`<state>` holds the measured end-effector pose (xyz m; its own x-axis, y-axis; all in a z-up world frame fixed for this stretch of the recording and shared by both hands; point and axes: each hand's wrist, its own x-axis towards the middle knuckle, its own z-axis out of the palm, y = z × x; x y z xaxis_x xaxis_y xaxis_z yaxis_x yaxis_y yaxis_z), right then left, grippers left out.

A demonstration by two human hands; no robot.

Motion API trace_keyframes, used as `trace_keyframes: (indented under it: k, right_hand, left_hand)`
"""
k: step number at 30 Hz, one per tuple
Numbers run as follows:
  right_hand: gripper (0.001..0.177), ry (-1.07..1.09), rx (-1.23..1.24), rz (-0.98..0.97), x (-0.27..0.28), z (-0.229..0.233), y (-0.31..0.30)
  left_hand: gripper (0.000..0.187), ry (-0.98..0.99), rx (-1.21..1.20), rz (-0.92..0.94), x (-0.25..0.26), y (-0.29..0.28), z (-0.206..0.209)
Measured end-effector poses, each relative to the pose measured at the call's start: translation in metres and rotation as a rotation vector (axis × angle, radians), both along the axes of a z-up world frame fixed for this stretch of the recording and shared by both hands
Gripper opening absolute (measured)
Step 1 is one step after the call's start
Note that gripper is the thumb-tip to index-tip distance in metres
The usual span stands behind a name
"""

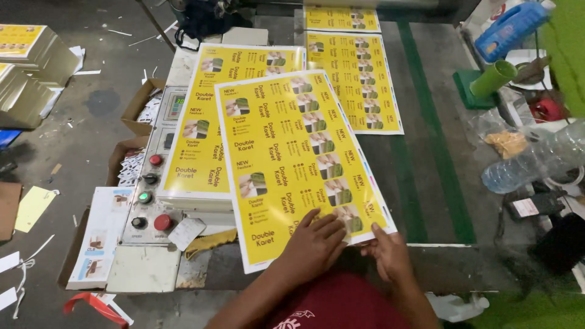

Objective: The person repeatedly folds large yellow printed sheets in half by hand. They pick up a sheet from a stack, fold it, and place it back down, repeating this process continuously.

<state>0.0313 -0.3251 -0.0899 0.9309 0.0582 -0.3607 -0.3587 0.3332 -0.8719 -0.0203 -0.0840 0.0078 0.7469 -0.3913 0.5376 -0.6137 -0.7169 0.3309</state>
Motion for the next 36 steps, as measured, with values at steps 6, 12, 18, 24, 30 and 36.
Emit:
trace_keyframes:
  k: [6,12,18,24,30,36]
  right_hand:
    - [0.03,-0.094,-0.093,-0.246,-0.006,-0.03,-0.076]
    - [0.024,0.052,-0.305,-0.324,-0.008,-0.035,-0.143]
    - [0.028,0.073,-0.36,-0.324,-0.012,-0.072,-0.177]
    - [0.033,0.016,-0.339,-0.212,0.018,-0.096,-0.154]
    - [0.035,-0.058,-0.344,-0.204,0.114,-0.118,-0.117]
    - [0.038,-0.037,-0.219,-0.141,0.193,-0.093,-0.084]
  left_hand:
    - [0.029,-0.062,0.086,0.26,0.015,0.044,0.006]
    - [0.042,0.046,0.209,0.517,0.031,0.102,-0.026]
    - [0.113,0.216,0.374,0.628,0.041,0.125,-0.058]
    - [0.078,0.171,0.497,0.533,0.036,0.135,-0.036]
    - [0.05,0.378,0.414,0.376,0.036,0.152,0.01]
    - [0.043,0.402,0.373,0.351,0.04,0.162,0.01]
